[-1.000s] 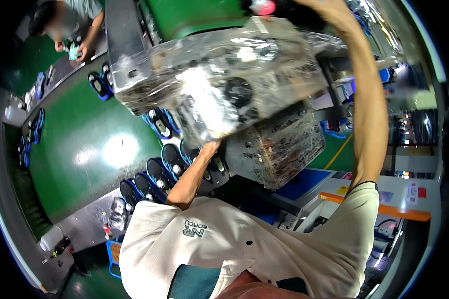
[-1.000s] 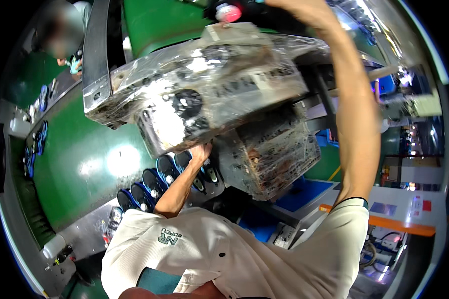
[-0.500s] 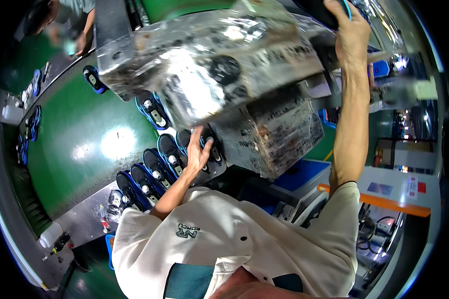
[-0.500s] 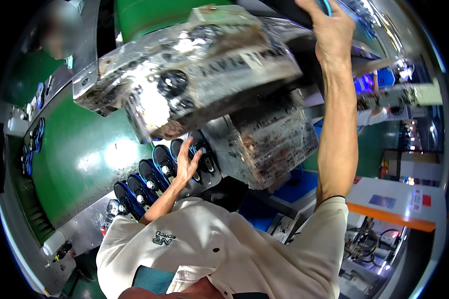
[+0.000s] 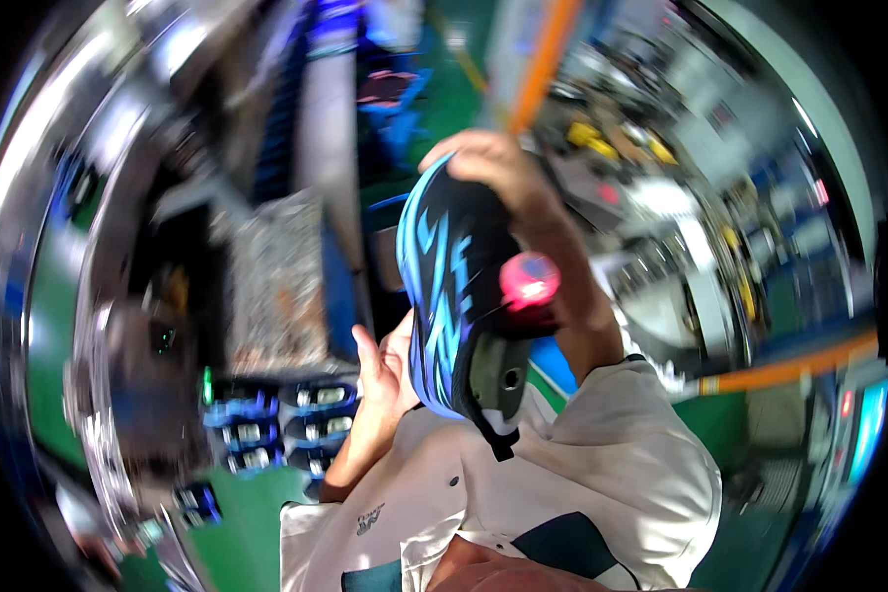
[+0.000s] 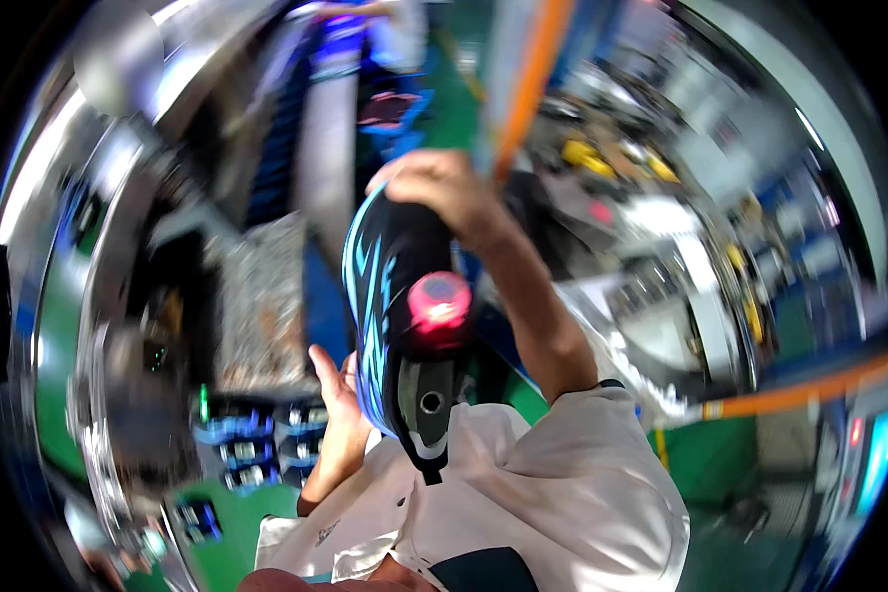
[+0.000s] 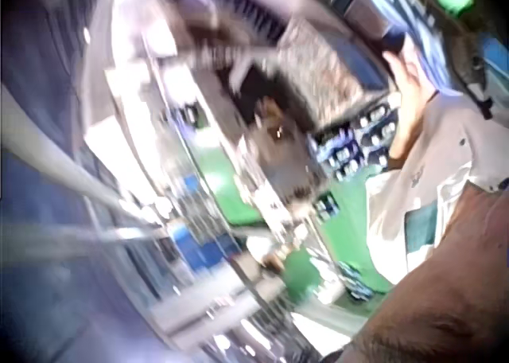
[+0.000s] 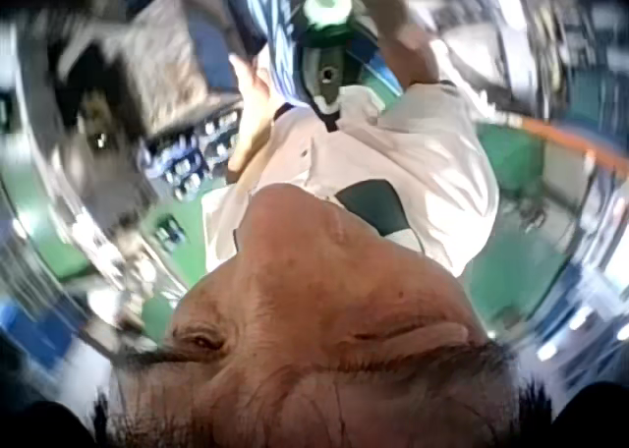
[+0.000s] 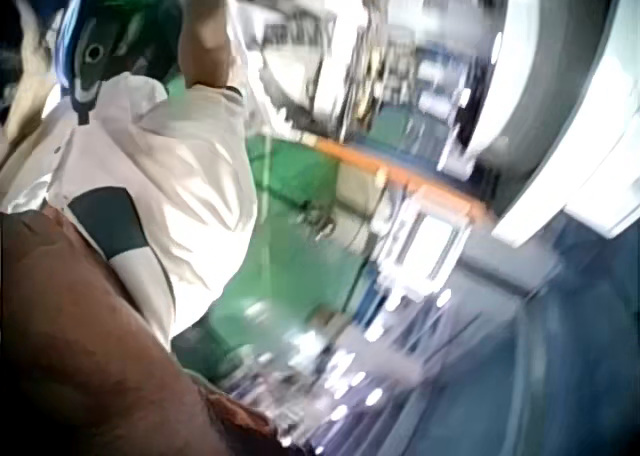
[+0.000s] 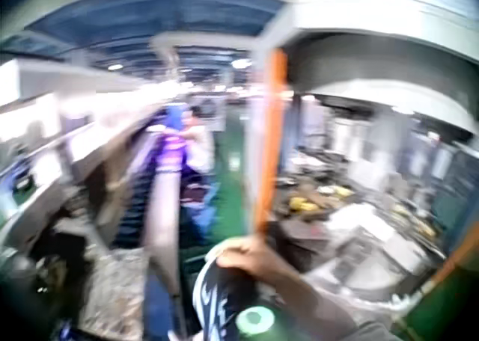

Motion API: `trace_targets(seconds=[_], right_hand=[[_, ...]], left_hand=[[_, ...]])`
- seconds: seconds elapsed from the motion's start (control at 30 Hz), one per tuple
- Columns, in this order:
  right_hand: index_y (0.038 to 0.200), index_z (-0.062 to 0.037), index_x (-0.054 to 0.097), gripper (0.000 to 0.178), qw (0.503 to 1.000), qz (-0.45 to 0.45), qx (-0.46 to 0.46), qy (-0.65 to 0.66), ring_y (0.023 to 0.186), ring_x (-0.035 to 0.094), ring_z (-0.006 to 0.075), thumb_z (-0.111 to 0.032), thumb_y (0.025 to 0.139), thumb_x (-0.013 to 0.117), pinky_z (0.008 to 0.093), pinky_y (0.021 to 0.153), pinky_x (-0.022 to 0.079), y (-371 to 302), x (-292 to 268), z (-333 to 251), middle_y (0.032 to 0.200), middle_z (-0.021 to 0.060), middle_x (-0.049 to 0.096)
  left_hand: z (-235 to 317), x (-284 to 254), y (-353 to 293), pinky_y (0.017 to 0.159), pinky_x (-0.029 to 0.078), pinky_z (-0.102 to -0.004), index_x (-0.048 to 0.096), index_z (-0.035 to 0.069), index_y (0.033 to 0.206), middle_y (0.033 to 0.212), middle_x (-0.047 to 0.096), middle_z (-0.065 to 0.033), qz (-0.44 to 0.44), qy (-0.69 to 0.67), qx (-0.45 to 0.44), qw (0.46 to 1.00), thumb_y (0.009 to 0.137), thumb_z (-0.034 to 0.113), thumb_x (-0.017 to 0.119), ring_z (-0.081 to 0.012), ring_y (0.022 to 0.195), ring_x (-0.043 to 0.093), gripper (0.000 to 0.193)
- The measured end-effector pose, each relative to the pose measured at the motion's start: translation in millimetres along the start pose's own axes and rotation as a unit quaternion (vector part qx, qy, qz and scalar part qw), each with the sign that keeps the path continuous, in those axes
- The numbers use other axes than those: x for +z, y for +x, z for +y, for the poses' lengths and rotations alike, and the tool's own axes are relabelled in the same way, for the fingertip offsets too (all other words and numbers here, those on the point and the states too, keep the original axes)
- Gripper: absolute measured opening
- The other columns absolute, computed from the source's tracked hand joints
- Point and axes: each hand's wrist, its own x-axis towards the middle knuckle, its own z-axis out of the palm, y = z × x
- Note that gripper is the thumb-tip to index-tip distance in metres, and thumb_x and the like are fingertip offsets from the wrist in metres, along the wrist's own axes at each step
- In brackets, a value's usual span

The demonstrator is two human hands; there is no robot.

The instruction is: The person picks up shoes from a workstation, places them into an industrial lasting machine, and luego removes them and places them back on a workstation table or conveyor belt.

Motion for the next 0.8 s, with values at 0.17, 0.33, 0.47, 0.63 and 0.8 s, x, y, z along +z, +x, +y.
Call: trace_targets(seconds=[0.17, 0.33, 0.47, 0.63, 0.8], right_hand=[[0.104, 0.0006, 0.060, 0.039, 0.960, 0.212, 0.178, 0.043, 0.086, 0.061, 0.0161, -0.034, 0.087, 0.054, 0.0273, 0.077, 0.048, -144.7, -98.6, 26.3, 0.096, 0.0128, 0.064], [0.135, -0.0047, 0.035, 0.066, 0.890, 0.338, 0.053, 0.302, 0.088, 0.061, 0.0164, -0.043, 0.086, 0.057, 0.0278, 0.075, 0.049, -300.4, -144.5, 38.9, 0.117, 0.0158, 0.055], [0.120, -0.0028, 0.051, 0.059, 0.803, 0.570, 0.171, 0.040, 0.087, 0.053, 0.0090, -0.014, 0.067, 0.073, 0.0243, 0.072, 0.045, -351.9, -158.8, 50.1, 0.101, 0.0040, 0.059], [0.103, -0.0008, 0.059, 0.036, 0.699, 0.697, 0.127, 0.092, 0.076, 0.057, 0.0132, -0.010, 0.070, 0.069, 0.0271, 0.074, 0.046, -438.4, -221.1, 49.4, 0.090, 0.0024, 0.061], [0.109, 0.0045, 0.056, 0.050, 0.611, 0.788, 0.021, -0.077, 0.080, 0.058, 0.0150, -0.019, 0.067, 0.069, 0.0273, 0.072, 0.046, -485.4, -248.6, 25.6, 0.095, 0.0063, 0.061]], left_hand=[[-102.0, 24.6, 69.9, 0.085, 0.047, -0.0441, 0.036, -0.007, 0.128, 0.120, 0.049, -0.0199, -0.079, 0.088, -0.187, 0.975, 0.081, 0.051, 0.056, -0.0317, 0.099, 0.056, 0.077], [-196.2, 61.5, 134.8, 0.085, 0.046, -0.0307, 0.046, 0.002, 0.121, 0.107, 0.058, -0.0075, 0.022, 0.248, -0.123, 0.961, 0.084, 0.014, 0.060, -0.0176, 0.092, 0.058, 0.041], [-283.6, 81.6, 169.6, 0.084, 0.044, -0.0260, 0.034, 0.002, 0.134, 0.113, 0.054, -0.0069, -0.108, 0.470, -0.135, 0.866, 0.083, 0.013, 0.065, -0.0129, 0.096, 0.054, 0.060], [-363.8, 83.2, 232.6, 0.098, 0.034, -0.0303, 0.024, -0.004, 0.139, 0.130, 0.046, -0.0183, -0.231, 0.503, -0.232, 0.800, 0.091, 0.029, 0.054, -0.0207, 0.117, 0.046, 0.065], [-482.6, 36.0, 367.4, 0.081, 0.043, -0.0252, 0.029, -0.009, 0.133, 0.110, 0.058, -0.0094, -0.085, 0.525, -0.234, 0.814, 0.082, 0.034, 0.067, -0.0132, 0.098, 0.054, 0.077]])
